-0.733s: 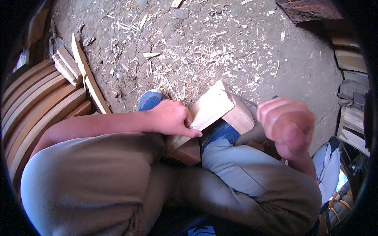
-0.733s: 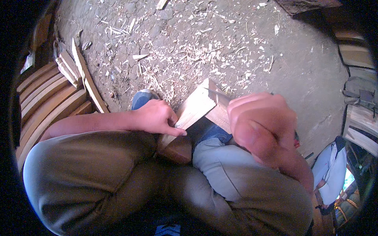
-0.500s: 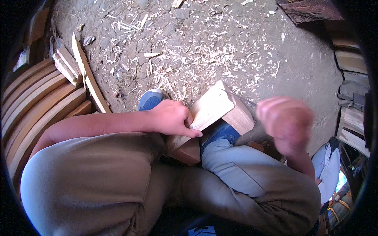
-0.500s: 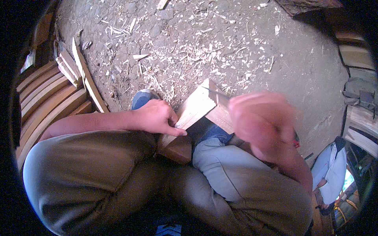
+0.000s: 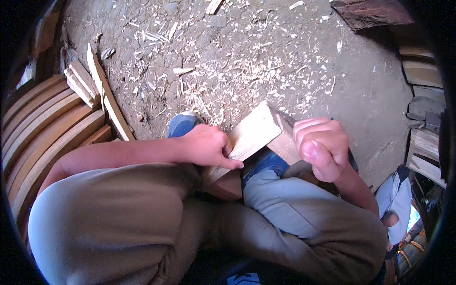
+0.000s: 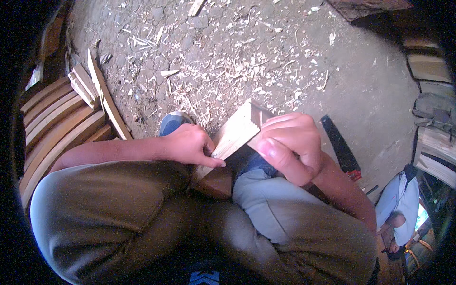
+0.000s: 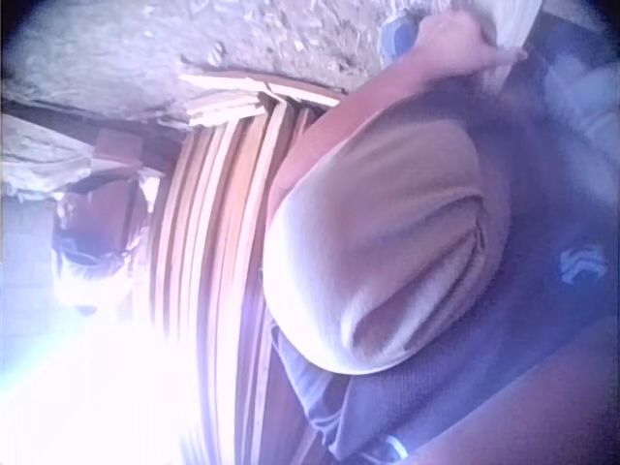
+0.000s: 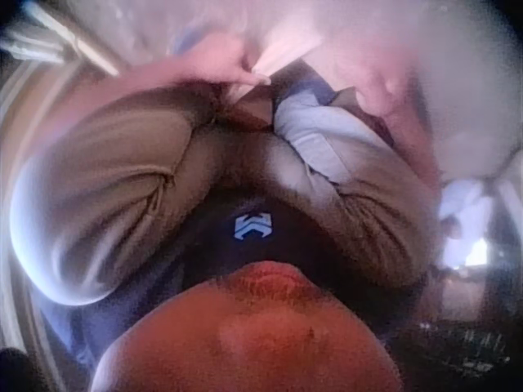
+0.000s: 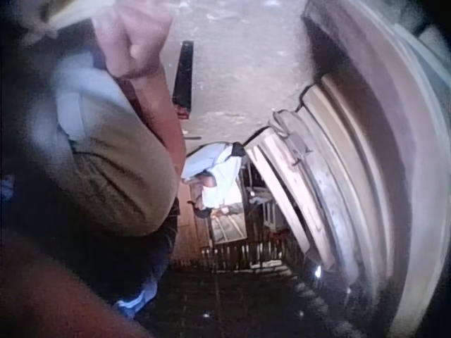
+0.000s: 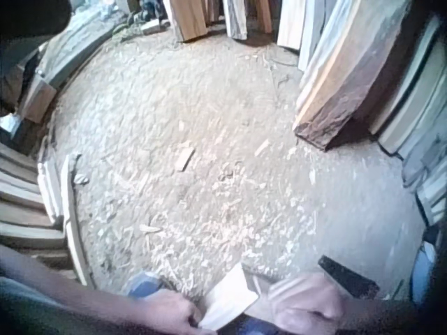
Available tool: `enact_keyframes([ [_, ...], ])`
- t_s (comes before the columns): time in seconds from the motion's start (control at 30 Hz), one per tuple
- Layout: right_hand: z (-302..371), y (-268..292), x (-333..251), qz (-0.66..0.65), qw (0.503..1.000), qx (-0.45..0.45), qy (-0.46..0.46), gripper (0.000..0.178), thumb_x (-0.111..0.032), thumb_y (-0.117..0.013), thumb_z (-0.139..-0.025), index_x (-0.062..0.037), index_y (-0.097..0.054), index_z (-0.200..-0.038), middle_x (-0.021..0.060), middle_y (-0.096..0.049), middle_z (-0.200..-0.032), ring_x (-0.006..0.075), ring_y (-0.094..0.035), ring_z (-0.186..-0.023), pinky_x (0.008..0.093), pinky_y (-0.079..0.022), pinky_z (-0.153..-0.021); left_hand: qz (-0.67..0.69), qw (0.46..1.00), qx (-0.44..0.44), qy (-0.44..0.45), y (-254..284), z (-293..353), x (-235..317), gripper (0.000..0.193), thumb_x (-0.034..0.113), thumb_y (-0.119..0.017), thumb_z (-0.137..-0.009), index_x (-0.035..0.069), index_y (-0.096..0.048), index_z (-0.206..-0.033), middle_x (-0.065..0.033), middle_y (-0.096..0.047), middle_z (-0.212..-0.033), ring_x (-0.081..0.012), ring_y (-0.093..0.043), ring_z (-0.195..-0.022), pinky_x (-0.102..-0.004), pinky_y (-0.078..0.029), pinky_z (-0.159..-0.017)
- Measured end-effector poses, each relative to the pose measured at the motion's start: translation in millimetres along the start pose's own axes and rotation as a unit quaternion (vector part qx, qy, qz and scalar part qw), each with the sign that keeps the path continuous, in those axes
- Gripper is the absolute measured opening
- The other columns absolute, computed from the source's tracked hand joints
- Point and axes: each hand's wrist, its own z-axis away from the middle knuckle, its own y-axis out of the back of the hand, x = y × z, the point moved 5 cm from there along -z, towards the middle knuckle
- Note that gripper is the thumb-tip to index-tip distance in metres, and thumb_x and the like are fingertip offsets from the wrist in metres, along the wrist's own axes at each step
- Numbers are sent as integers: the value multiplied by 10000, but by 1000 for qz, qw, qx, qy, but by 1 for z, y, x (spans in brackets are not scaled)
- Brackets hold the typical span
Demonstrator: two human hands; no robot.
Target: The person sits on the ground and uses a knife to carve a rectangular wooden block. They hold the block between their legs and repeatedly shave thin layers from its edges and corners, rotating the piece to work on different sides.
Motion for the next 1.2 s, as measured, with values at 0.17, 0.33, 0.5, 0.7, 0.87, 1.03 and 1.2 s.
enact_keyframes([
  [0.17,-2,8,-24,-95,994,55,-28,546,-314,-519,-1016,-95,-385,-535,27,-409,-484,165,-378,-417,334,-293,-454,-6,1000,7,-4,-4,2,-3,616,688,-699,-829,82,-796,-773,-131,-712,-687,-334,-709,-676,-412,-569,-654],
  [0.33,-1,24,-19,-104,993,49,-17,424,-176,-554,-946,-27,-424,-570,61,-464,-529,202,-431,-433,352,-312,-440,-3,1000,5,-13,0,-1,2,609,687,-700,-828,89,-790,-753,-137,-698,-660,-333,-709,-673,-408,-570,-658],
  [0.5,-7,19,-21,-124,990,50,-41,436,-196,-560,-940,-35,-420,-559,60,-455,-517,201,-424,-427,352,-311,-448,20,1000,-11,12,-2,1,-3,605,685,-693,-834,93,-795,-762,-143,-697,-659,-335,-712,-682,-410,-571,-662],
  [0.7,0,6,-20,-77,996,44,-30,423,-189,-580,-910,-46,-413,-549,56,-455,-506,203,-414,-414,361,-299,-447,33,998,39,-34,-1,4,5,602,650,-715,-843,69,-750,-687,-158,-668,-631,-351,-682,-619,-435,-532,-586],
  [0.87,-1,16,-6,-73,996,47,-29,453,-222,-564,-934,-34,-421,-547,57,-460,-510,189,-411,-417,352,-284,-444,9,1000,1,-5,-1,-1,0,604,680,-701,-831,87,-793,-757,-148,-697,-665,-342,-708,-675,-419,-565,-651],
  [1.03,-11,22,-19,-112,990,62,-58,517,-276,-532,-988,-55,-393,-542,44,-434,-495,175,-382,-417,347,-275,-445,4,1000,-13,4,-1,-3,-3,625,697,-686,-830,84,-793,-763,-141,-708,-679,-333,-720,-698,-411,-576,-676],
  [1.2,-12,22,-28,-120,990,33,-59,504,-268,-551,-977,-34,-424,-549,55,-454,-500,177,-410,-426,347,-279,-442,4,1000,-18,0,-2,-2,-2,630,700,-685,-827,81,-785,-761,-137,-712,-688,-333,-721,-706,-411,-573,-676],
])
